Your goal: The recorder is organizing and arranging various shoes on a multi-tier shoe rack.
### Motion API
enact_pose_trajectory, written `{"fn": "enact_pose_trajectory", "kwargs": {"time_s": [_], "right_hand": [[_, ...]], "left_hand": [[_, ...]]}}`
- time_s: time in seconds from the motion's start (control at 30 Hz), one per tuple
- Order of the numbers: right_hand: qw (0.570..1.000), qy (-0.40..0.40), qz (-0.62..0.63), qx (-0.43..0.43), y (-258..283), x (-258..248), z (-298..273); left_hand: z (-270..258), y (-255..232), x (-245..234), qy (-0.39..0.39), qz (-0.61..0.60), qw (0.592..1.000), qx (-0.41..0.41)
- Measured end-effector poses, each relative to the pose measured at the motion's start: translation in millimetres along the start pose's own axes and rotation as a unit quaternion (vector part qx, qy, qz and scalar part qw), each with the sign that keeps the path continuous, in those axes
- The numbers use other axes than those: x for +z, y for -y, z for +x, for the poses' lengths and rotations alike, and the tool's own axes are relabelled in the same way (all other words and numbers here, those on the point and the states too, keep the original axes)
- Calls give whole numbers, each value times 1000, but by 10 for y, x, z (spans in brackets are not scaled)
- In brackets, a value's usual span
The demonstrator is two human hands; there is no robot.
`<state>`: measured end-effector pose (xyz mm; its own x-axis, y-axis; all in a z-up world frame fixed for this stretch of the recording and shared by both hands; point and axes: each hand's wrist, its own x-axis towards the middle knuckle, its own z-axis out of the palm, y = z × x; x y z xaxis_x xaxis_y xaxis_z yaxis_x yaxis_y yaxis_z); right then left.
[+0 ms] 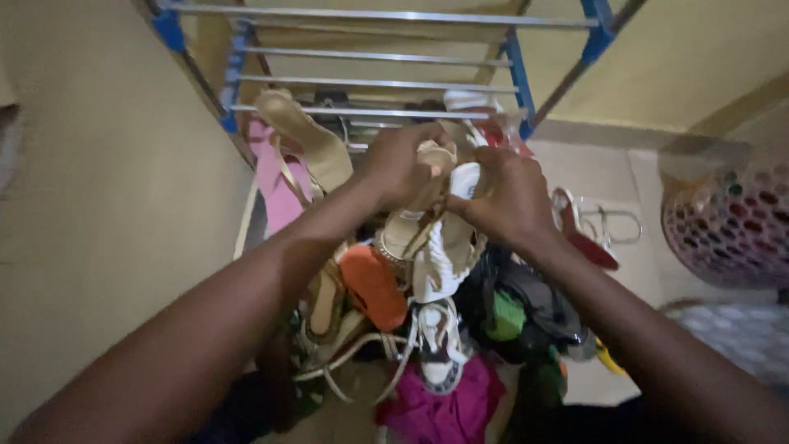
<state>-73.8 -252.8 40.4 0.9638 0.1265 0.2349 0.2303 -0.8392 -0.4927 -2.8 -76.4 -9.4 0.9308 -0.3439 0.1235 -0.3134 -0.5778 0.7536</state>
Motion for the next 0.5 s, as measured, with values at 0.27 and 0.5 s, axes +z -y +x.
{"fn": "enact_pose_trajectory", "kwargs": {"time_s": [0.27, 0.5], "right_hand": [[997, 60, -4, 46, -344, 182, 0], [995, 75, 17, 68, -699, 323, -112]], "left_hand": [[16, 269, 228, 42, -55, 994, 82], [-58, 145, 285, 135, -63, 982, -115]]}}
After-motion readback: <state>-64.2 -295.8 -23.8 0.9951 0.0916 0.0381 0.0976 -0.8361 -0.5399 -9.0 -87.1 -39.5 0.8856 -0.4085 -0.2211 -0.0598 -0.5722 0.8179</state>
